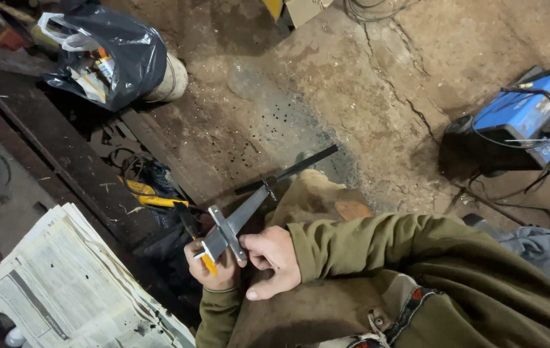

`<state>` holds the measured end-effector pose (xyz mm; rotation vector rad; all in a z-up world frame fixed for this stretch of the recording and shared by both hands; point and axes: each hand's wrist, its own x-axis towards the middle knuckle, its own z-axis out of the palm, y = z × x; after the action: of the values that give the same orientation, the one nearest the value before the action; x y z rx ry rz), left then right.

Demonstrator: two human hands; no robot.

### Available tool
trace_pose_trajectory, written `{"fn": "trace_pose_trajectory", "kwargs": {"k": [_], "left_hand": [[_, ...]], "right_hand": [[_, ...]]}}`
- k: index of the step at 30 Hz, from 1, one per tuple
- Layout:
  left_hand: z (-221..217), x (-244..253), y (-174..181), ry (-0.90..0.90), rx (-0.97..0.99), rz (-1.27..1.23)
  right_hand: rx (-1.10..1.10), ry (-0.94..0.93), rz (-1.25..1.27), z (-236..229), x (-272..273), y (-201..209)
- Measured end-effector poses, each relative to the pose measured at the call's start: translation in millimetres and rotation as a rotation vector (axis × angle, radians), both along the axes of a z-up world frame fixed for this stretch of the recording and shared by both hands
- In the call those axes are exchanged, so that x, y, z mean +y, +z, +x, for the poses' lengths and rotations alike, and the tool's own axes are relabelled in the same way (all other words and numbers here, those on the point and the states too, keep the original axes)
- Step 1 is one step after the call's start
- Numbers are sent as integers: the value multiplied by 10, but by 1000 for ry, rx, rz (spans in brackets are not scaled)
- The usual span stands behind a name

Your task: Painting a black metal stand or bracket using a paint brush.

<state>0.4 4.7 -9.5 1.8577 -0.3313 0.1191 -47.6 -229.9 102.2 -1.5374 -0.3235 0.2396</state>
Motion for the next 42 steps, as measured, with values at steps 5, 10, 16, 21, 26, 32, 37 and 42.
{"fn": "trace_pose_trajectory", "kwargs": {"k": [5, 10, 16, 21, 26, 32, 37, 42], "left_hand": [[27, -30, -5, 34, 4, 71], [56, -169, 81, 5, 11, 12], [102, -228, 247, 15, 29, 129], [102, -281, 280, 53, 73, 117], [126, -306, 267, 82, 78, 162], [129, -394, 303, 93, 37, 160], [164, -484, 332, 78, -37, 159], [184, -519, 278, 95, 21, 212]], "right_hand": [[-7, -6, 19, 19, -58, 18], [-1, -24, 35, 42, -86, 23], [105, 30, 14, 73, -110, 32], [115, 17, 8, 95, -128, 54], [106, -8, 19, 120, -127, 23], [120, -1, 15, 135, -131, -16], [187, -21, 28, 133, -152, -92], [193, -63, 21, 121, -150, -211]]}}
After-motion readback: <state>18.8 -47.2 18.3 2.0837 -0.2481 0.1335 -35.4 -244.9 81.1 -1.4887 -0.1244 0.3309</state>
